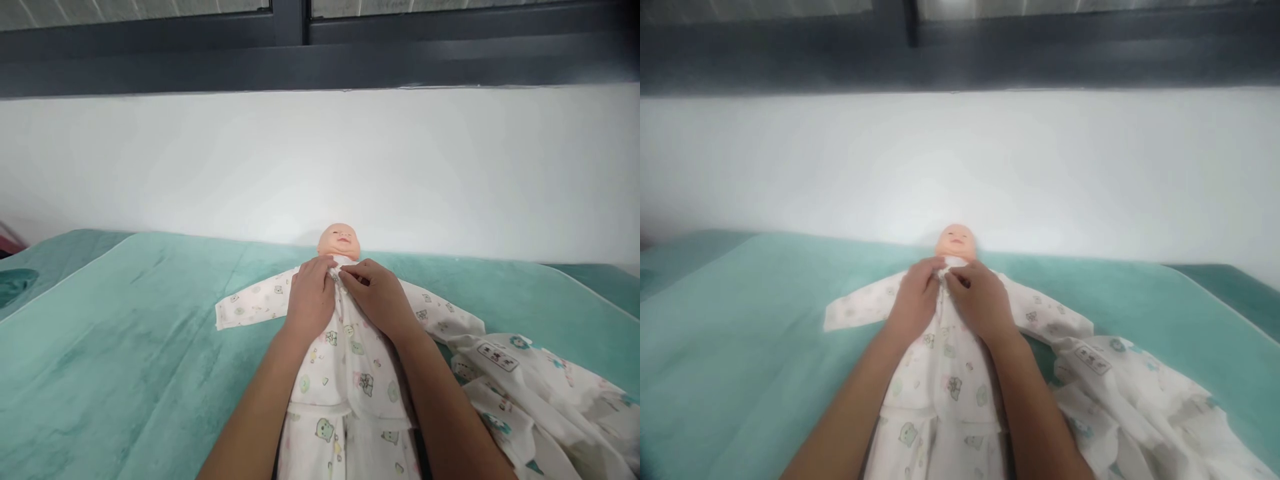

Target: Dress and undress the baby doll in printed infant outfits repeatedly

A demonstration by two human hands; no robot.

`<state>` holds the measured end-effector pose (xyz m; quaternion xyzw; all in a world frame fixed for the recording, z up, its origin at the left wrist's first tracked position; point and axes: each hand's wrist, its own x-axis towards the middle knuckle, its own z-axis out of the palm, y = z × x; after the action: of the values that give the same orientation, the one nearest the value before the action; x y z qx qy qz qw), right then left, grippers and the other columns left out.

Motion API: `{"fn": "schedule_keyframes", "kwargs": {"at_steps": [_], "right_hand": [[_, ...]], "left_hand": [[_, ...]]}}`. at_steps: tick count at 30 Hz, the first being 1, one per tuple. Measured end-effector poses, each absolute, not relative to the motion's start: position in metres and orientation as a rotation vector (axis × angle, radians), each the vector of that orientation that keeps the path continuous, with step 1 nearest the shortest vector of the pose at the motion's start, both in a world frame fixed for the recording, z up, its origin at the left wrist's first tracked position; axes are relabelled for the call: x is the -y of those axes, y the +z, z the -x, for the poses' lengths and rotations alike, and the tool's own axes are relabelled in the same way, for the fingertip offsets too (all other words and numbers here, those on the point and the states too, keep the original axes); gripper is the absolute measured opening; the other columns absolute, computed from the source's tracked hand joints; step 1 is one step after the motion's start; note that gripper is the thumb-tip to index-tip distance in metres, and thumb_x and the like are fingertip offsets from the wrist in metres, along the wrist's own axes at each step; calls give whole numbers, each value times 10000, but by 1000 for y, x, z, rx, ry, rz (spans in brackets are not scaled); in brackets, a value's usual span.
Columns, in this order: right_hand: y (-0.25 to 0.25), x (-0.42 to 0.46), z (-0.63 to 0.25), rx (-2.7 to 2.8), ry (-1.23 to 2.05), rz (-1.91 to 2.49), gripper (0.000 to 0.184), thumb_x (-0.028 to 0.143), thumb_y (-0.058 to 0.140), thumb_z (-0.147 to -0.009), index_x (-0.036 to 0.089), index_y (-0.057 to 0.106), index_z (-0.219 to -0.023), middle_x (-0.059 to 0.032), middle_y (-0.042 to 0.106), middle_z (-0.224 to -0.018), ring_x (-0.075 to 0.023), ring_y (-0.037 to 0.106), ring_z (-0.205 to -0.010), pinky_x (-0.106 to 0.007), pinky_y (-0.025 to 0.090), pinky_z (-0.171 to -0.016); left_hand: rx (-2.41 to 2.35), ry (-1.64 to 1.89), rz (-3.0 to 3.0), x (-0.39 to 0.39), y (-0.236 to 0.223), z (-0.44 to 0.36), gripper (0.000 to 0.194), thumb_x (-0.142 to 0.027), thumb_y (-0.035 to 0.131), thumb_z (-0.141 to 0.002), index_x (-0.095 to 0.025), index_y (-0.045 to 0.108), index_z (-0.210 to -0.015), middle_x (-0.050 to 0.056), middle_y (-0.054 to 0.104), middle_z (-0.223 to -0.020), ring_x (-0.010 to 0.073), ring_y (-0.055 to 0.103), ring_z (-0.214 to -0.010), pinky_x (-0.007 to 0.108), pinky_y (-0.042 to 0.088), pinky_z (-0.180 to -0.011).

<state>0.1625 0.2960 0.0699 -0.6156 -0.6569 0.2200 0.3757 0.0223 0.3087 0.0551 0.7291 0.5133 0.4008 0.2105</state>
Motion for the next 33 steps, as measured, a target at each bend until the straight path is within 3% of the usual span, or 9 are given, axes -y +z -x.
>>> {"fn": "schedule_keyframes", "kwargs": {"at_steps": [5,22,33], "right_hand": [[70,-294,-154,1650,464,1699,230,442,563,-839,246,653,-918,-6,645,-942,-179,586,-795,-332,400,-736],[62,-302,-156,1453,453,1680,101,312,561,-744,242,608,-800,18,672,-799,-178,581,-701,-323,408,-693],[52,-310,-163,1179,613,1471,186,266,602,-677,213,596,-856,7,641,-807,-144,565,-636,-286,415,-632]], "left_hand": [[-1372,1147,-2009,-309,53,-22,371,-99,371,-911,-230,628,-1145,43,631,-1308,220,520,-1255,449,398,-1084],[-1377,1124,-2003,-309,54,-23,377,-138,350,-944,-222,648,-1160,48,620,-1329,219,513,-1272,445,393,-1099],[-1374,1136,-1992,-309,55,-23,361,-152,351,-945,-223,636,-1156,48,635,-1289,217,529,-1246,435,395,-1094]]}}
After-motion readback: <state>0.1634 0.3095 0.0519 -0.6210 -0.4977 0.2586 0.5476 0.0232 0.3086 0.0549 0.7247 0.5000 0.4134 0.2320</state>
